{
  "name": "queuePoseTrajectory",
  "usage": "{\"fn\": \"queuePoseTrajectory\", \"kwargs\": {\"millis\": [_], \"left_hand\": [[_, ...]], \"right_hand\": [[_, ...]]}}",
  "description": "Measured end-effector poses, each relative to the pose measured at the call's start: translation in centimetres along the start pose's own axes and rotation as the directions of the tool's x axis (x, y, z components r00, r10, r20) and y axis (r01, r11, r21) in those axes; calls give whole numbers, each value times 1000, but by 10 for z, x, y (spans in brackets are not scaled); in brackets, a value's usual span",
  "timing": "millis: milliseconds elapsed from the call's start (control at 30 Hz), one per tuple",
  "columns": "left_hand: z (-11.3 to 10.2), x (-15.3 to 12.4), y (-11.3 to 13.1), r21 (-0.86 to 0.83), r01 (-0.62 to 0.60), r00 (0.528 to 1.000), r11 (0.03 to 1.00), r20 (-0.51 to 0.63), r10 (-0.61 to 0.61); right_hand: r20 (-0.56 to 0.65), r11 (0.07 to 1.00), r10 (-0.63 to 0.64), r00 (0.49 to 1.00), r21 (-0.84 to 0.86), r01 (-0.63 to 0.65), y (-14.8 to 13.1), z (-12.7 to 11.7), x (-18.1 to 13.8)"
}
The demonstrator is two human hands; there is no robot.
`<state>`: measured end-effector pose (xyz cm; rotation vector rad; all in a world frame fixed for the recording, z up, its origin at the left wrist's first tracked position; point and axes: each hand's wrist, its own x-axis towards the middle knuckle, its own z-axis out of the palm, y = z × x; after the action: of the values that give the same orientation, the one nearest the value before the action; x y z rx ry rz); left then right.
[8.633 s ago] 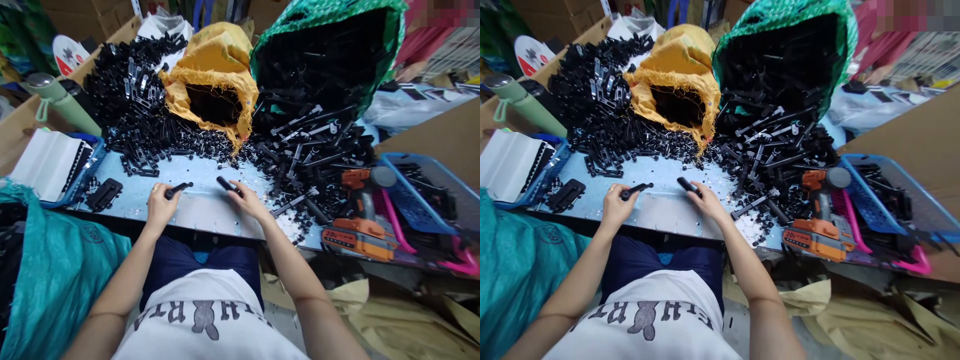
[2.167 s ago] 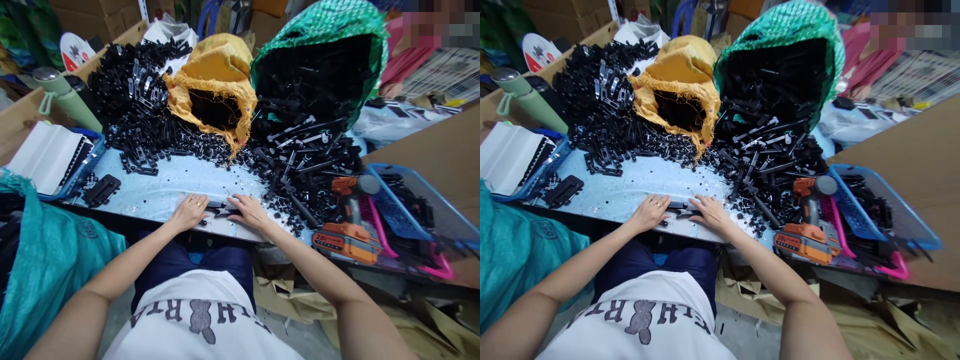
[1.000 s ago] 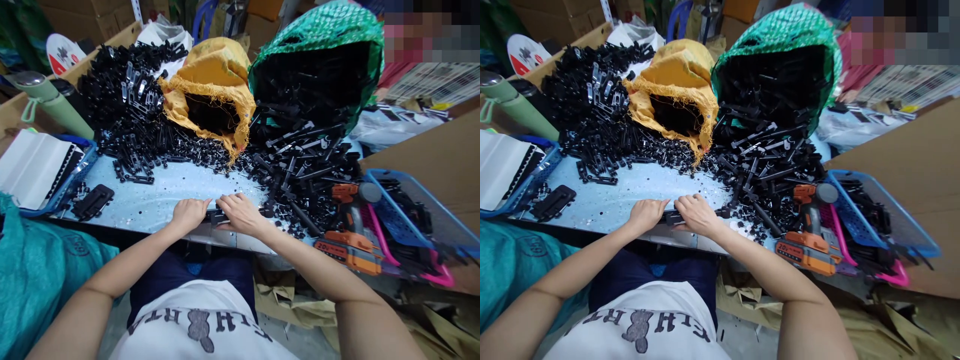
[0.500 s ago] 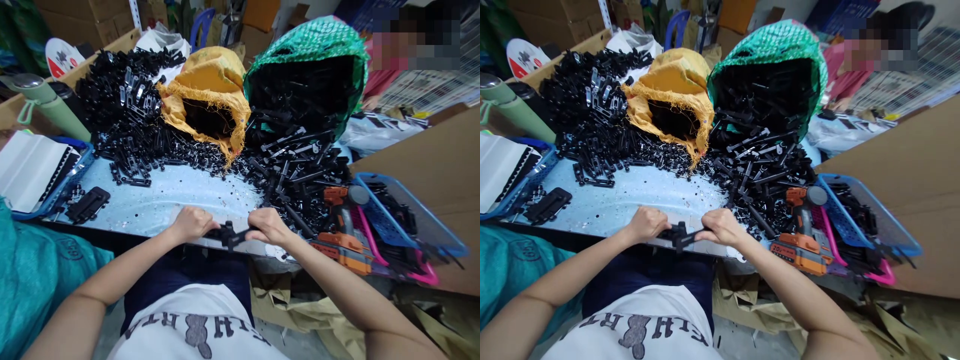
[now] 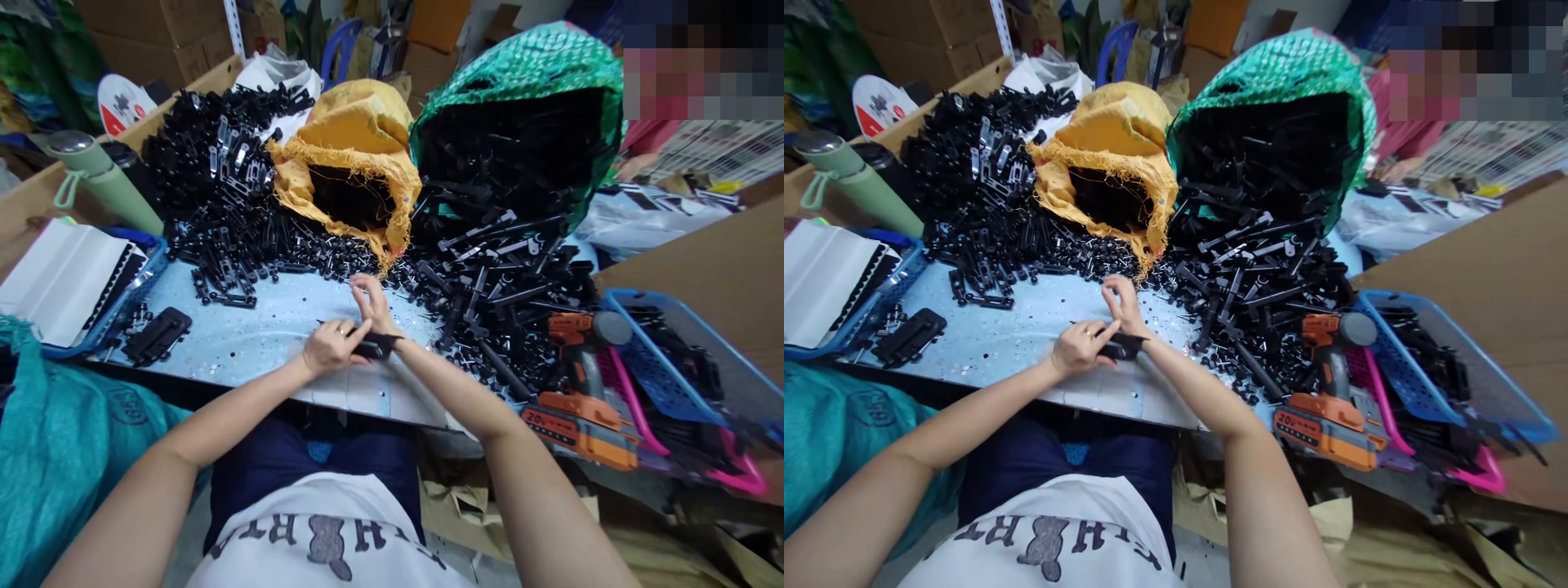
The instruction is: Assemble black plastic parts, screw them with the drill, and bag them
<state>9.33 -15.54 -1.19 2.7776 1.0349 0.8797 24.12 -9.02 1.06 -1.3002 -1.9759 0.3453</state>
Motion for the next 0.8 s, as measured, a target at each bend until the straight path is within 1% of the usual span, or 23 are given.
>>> {"fn": "queuePoseTrajectory", "kwargs": {"millis": [33, 67, 100, 133, 167, 200, 233, 267, 333, 367, 400, 467, 533, 600, 667, 733, 767, 800], "left_hand": [[4, 6, -13, 69, 34, 995, 997, 96, -41], [7, 12, -24, 127, 55, 984, 990, 159, -75], [9, 19, -34, 173, 63, 978, 983, 187, -96], [8, 27, -44, 211, 70, 977, 975, 183, -110], [7, 35, -54, 242, 89, 979, 966, 156, -129], [5, 43, -64, 269, 131, 979, 954, 117, -168], [1, 50, -76, 293, 202, 970, 935, 75, -233], [-2, 56, -89, 316, 284, 948, 905, 49, -315], [-9, 65, -117, 362, 411, 884, 837, 65, -462], [-12, 66, -130, 380, 433, 861, 817, 95, -500], [-14, 67, -142, 392, 431, 850, 813, 128, -512], [-18, 65, -158, 396, 403, 850, 825, 172, -498], [-21, 61, -162, 390, 378, 863, 839, 179, -472], [-27, 56, -155, 374, 361, 875, 854, 183, -449], [-39, 49, -140, 329, 390, 859, 860, 205, -469], [-56, 40, -118, 274, 448, 827, 851, 234, -511], [-66, 34, -106, 246, 463, 819, 852, 250, -517], [-77, 29, -93, 226, 455, 824, 862, 261, -503]], "right_hand": [[25, 998, 14, 1000, -66, -13, 13, -4, 26], [30, 990, 51, 998, -135, -46, 27, -8, 53], [13, 976, 100, 995, -198, -95, 40, -11, 78], [8, 956, 146, 989, -259, -139, 51, -13, 103], [18, 930, 206, 978, -314, -190, 61, -13, 125], [28, 897, 281, 959, -362, -252, 70, -11, 145], [42, 860, 360, 932, -401, -315, 78, -8, 161], [51, 822, 436, 898, -430, -374, 84, -3, 175], [53, 756, 551, 833, -454, -471, 96, 7, 194], [52, 738, 582, 812, -454, -500, 101, 11, 199], [53, 729, 598, 800, -451, -515, 106, 15, 203], [59, 720, 616, 786, -446, -531, 116, 19, 205], [65, 730, 609, 790, -436, -527, 123, 19, 204], [67, 746, 592, 803, -421, -515, 126, 17, 200], [54, 757, 580, 813, -405, -513, 126, 16, 197], [31, 759, 578, 815, -389, -523, 123, 15, 195], [20, 757, 581, 814, -379, -532, 121, 15, 195], [9, 756, 585, 811, -369, -541, 118, 15, 195]]}}
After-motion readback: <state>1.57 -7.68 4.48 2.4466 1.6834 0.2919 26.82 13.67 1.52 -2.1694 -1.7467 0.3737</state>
